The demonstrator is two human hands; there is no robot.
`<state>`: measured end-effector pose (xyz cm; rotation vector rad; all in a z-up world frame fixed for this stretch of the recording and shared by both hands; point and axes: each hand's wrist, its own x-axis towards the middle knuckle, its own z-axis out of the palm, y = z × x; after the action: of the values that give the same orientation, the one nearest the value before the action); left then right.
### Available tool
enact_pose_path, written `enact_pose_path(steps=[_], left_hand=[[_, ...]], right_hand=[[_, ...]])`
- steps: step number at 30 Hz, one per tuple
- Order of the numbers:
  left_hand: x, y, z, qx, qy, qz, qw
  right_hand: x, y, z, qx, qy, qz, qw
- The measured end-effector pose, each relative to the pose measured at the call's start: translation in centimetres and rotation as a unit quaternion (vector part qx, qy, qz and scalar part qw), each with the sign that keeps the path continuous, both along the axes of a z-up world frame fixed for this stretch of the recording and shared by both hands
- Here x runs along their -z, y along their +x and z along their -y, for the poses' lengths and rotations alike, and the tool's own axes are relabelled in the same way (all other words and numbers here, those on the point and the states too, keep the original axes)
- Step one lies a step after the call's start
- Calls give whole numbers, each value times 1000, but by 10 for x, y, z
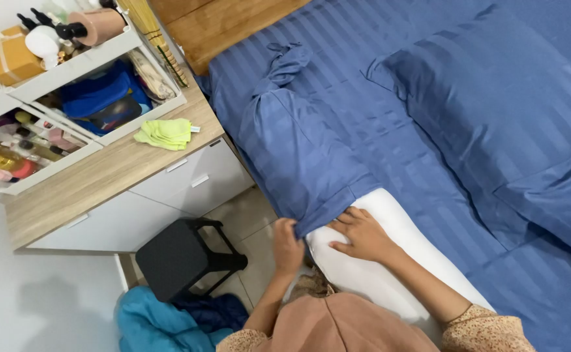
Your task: The person folds a teal pillowcase flat on the bed and sets it with a folded stack. They then take a blue cylindrical pillow and work a blue pillowcase over it, pulling and adjusting the fabric until the pillow is covered.
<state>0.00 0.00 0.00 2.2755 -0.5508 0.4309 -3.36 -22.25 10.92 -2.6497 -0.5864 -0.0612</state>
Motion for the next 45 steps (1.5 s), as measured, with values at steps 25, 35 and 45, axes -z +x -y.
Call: enact_pose_path(steps=[25, 35, 45], left_hand=[[78, 43, 53, 113, -199, -184, 956], [85, 31, 28, 133, 92, -153, 975], [-24, 49, 85, 123, -47, 68, 989]], right_hand=[[-9, -5, 38, 142, 256, 164, 942], [-20, 23, 65, 204, 91, -130, 966], [-11, 14, 110, 242, 113, 90, 959]])
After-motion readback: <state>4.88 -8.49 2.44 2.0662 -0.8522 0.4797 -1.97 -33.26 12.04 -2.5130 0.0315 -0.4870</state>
